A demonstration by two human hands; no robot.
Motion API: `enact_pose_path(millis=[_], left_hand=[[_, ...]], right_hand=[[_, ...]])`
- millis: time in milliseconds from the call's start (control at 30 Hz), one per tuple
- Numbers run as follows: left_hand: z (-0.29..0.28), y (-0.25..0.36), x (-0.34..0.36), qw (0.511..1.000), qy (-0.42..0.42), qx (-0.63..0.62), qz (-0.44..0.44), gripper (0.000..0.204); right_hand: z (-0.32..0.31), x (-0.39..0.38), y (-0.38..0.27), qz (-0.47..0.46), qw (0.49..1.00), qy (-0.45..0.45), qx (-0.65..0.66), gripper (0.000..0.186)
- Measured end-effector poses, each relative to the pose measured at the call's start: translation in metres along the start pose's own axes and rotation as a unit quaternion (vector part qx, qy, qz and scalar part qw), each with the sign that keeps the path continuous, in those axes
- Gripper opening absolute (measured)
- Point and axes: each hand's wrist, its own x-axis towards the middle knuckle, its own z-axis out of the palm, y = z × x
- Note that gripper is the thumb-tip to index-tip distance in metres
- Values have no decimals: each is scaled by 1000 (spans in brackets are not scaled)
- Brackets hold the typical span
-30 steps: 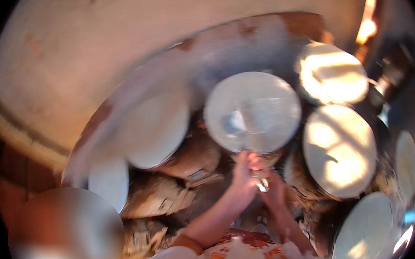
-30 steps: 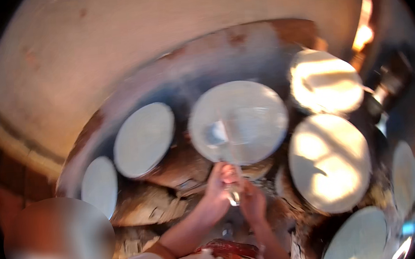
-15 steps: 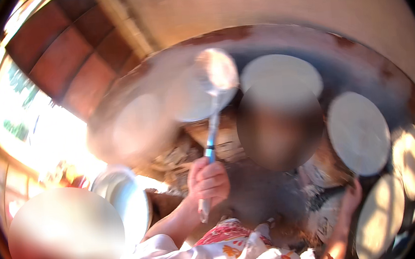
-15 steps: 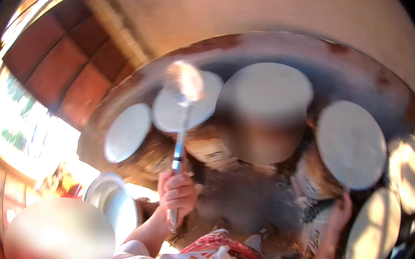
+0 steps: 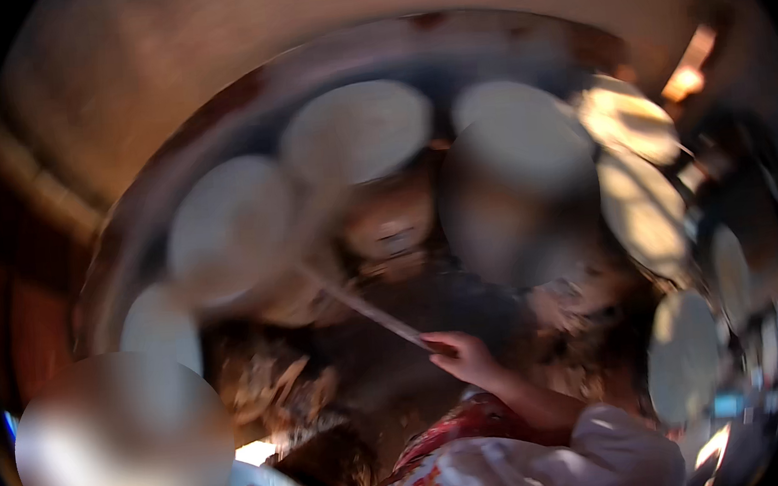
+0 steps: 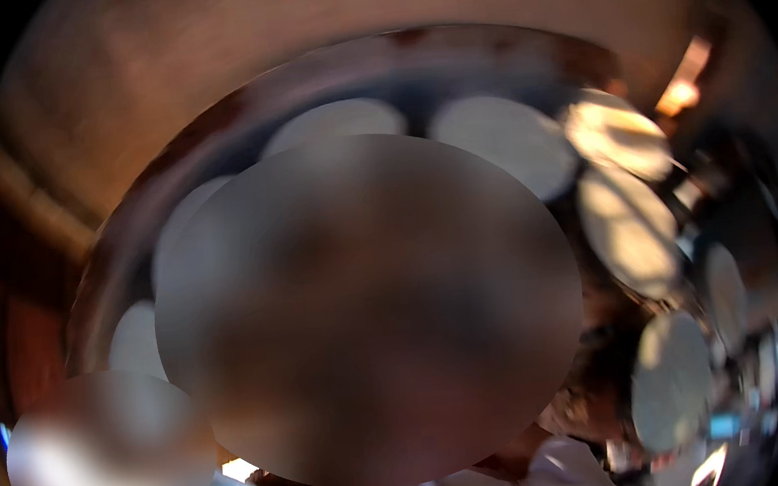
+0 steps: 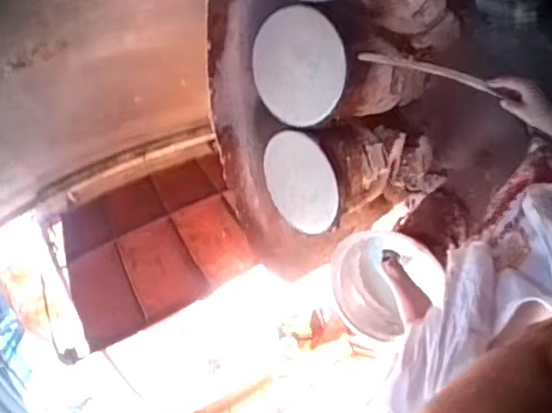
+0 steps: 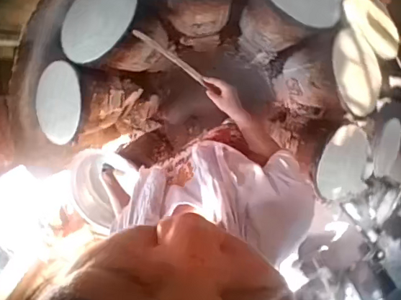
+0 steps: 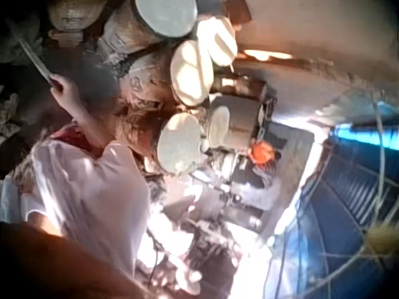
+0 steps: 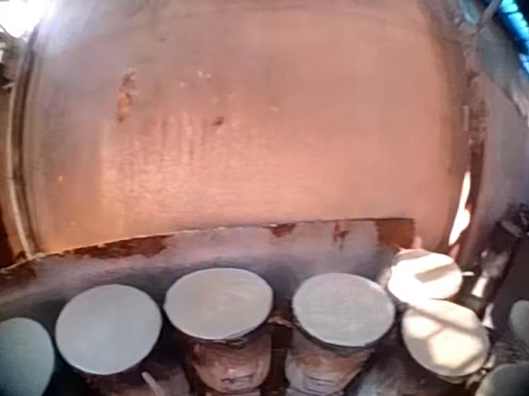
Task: The person prepares flatbreads by ladling batter onto heated surfaces and spreading it into thin circles with a stick, then peels the cooked bread from the hot plates.
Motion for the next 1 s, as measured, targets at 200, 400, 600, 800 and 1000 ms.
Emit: enact_pose_path(millis=[200, 400, 600, 800, 1000], left_hand=[[174, -75, -15, 834, -124, 471, 261, 19], [302, -136, -66, 631, -253, 561, 473, 12], [416, -219, -140, 550, -366, 510, 551, 9], [508, -299, -225, 485, -487, 430, 586, 14], [580, -360, -328, 480, -621, 398, 474, 19]], right_hand=[[-138, -86, -2, 116, 935, 306, -138, 40], [-254, -271, 33, 231, 662, 688, -186, 26], [-312, -345, 40, 353, 620, 627, -313, 28], [-391, -347, 45, 312, 665, 597, -322, 23], [-476, -357, 77, 285, 714, 552, -323, 23]])
